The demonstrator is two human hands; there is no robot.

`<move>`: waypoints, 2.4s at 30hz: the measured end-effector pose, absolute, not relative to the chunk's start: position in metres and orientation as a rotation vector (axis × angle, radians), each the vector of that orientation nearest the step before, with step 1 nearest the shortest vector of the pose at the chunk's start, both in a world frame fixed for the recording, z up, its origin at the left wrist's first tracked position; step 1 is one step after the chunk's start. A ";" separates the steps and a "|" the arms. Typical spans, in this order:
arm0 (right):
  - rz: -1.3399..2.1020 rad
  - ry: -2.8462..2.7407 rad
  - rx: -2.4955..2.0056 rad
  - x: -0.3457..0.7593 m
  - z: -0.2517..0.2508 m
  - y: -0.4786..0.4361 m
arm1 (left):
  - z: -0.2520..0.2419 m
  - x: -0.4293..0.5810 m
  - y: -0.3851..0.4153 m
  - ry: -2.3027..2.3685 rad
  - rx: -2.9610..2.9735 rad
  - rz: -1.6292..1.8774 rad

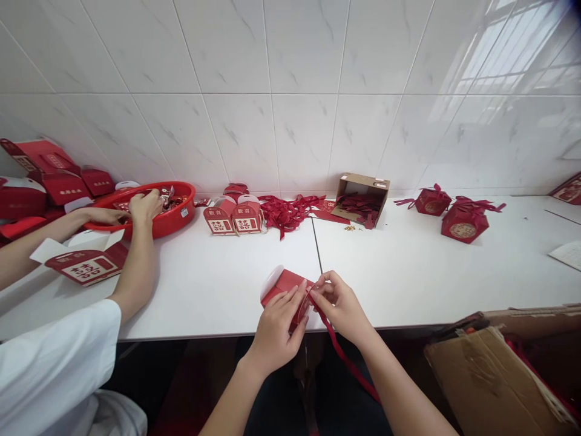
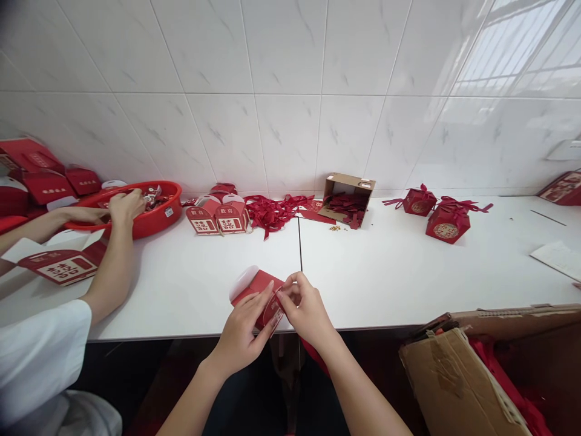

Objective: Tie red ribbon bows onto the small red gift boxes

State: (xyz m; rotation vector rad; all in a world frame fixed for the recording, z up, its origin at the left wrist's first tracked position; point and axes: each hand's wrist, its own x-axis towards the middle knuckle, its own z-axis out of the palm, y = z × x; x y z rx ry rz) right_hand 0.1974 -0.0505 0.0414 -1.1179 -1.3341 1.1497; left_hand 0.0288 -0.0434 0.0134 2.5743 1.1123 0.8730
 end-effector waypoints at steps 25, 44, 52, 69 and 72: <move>0.920 -1.341 -0.858 0.206 0.079 -0.080 | 0.048 0.025 -0.037 1.401 1.989 1.357; 0.971 -1.112 -0.707 0.216 0.067 -0.108 | 0.018 0.037 -0.012 1.730 1.598 1.289; 0.988 -1.070 -0.758 0.211 0.072 -0.110 | 0.020 0.042 -0.014 1.793 1.617 1.255; 1.161 -0.910 -0.689 0.181 0.038 -0.078 | 0.017 0.043 -0.018 1.746 1.506 1.248; 1.197 -0.880 -0.677 0.172 0.032 -0.067 | 0.012 0.047 -0.018 1.549 1.408 1.388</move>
